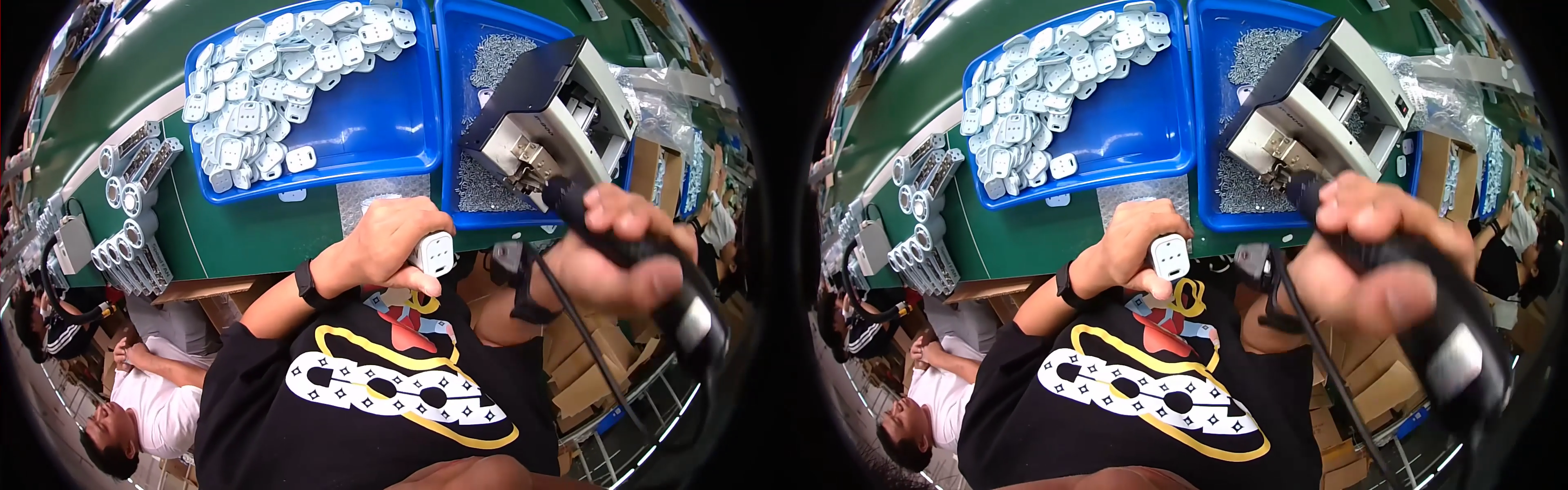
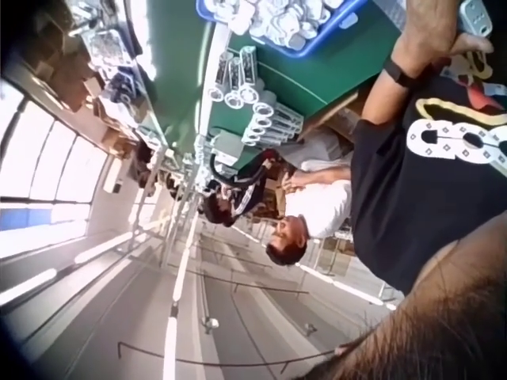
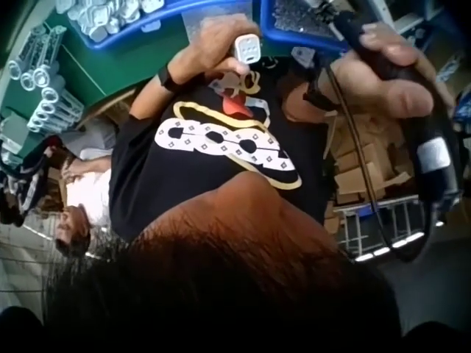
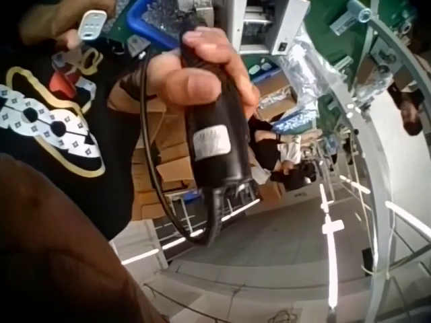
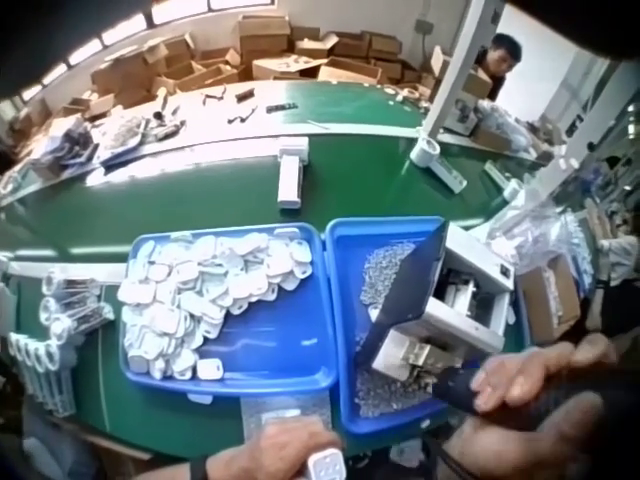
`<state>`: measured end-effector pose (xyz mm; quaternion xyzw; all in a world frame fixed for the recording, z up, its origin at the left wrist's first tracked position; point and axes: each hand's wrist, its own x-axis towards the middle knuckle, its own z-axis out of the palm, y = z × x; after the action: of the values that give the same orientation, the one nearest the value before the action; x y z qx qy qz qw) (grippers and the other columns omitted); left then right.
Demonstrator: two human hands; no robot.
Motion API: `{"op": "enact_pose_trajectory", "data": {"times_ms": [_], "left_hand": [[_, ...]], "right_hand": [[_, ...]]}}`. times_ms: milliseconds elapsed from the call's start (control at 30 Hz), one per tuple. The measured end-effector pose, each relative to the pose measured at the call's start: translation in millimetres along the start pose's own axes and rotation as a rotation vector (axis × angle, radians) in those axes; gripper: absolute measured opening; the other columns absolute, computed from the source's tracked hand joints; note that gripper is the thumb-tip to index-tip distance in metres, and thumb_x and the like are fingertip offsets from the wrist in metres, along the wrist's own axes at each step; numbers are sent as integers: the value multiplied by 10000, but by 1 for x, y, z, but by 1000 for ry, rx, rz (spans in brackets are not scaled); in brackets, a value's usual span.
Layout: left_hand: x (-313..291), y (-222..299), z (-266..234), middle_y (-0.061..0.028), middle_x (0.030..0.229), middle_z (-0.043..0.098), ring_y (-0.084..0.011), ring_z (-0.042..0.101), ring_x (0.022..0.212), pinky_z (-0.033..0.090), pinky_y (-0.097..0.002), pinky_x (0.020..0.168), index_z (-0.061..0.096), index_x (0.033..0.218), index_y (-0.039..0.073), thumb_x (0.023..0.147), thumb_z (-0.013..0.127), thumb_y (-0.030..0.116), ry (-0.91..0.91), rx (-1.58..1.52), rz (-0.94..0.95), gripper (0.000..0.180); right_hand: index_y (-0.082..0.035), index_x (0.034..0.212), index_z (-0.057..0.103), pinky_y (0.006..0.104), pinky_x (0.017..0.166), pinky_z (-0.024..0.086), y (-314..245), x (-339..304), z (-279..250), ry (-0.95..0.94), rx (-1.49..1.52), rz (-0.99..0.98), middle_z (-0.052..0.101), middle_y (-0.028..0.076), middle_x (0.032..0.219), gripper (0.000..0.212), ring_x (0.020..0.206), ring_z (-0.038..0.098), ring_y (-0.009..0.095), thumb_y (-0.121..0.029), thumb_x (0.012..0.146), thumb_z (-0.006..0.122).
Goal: Fasten screws into small electronic components using an electric screwdriver at an assembly line station.
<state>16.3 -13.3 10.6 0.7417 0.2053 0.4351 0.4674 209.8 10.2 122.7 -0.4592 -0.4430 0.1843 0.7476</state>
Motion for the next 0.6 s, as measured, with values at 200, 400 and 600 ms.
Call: {"op": "enact_pose_trajectory", "data": {"times_ms": [200, 400, 600], "left_hand": [[-1, -1, 4, -94, 797, 622, -268, 623, 640, 492, -361, 546, 589, 1035, 15, 818, 617, 720, 12, 17, 16, 739], [1, -6, 7, -87, 796, 625, -251, 612, 615, 480, -355, 522, 585, 1035, 8, 818, 595, 749, 27, 24, 57, 772], [0, -4, 5, -86, 799, 625, -245, 604, 606, 474, -354, 510, 580, 1038, 2, 822, 593, 746, 26, 44, 60, 774]], "right_hand": [[-53, 1065, 509, 359, 534, 464, 3, -2, -2, 50, -184, 125, 565, 49, 689, 546, 501, 523, 173, -547, 893, 667], [-37, 1095, 525, 349, 543, 501, -26, -6, 0, -28, 69, -124, 587, 82, 712, 508, 542, 556, 194, -472, 903, 705], [-67, 1078, 551, 362, 545, 490, 9, -1, -3, 34, -264, 104, 587, 65, 699, 562, 511, 541, 177, -597, 903, 624]]}}
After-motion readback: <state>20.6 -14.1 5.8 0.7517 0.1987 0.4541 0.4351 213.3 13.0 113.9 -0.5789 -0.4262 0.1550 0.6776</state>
